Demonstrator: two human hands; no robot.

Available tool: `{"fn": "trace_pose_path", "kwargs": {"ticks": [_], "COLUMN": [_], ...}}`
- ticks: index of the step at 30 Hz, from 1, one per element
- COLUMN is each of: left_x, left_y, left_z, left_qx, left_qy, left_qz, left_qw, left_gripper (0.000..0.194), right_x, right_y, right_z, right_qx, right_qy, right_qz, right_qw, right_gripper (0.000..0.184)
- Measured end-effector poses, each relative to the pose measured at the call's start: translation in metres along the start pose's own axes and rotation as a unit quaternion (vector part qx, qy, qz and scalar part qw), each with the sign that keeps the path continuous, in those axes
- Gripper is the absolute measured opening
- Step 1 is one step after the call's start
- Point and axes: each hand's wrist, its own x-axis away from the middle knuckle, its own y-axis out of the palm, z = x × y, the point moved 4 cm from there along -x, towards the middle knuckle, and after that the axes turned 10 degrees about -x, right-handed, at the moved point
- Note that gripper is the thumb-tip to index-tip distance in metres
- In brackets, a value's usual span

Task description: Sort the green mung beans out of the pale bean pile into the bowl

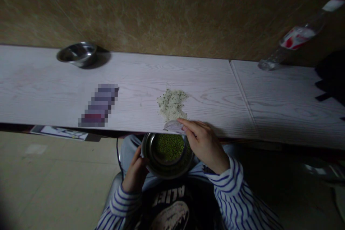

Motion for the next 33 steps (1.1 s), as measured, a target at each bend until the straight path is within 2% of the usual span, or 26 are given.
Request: {"fn": "trace_pose_path", "kwargs": {"ticks": [19,28,33], "left_x": [0.001,-0.001,-0.002], "left_y": [0.001,-0.002,-0.003], "left_z": [0.002,0.0,-0.002], "left_qx": [-0.011,-0.01,-0.016], "left_qy": [0.003,0.001,0.001], "left_qz": [-0.002,0.009,0.013], "left_qw": [1.0,1.0,1.0], "left_gripper": [0.053,0.053,0.054], "right_x": [0.001,0.001,-0.004], "right_y": [0.002,0.009,0.006], "right_z": [-0.004,-0.004,0.004], "right_qx": [-0.01,-0.018,-0.006], "right_qy": [-0.002,-0.003,0.022], "right_qz": [-0.024,0.009,0.032], "right_qw": [1.0,1.0,0.999], "right_gripper": [0.032,0.034,0.035]}}
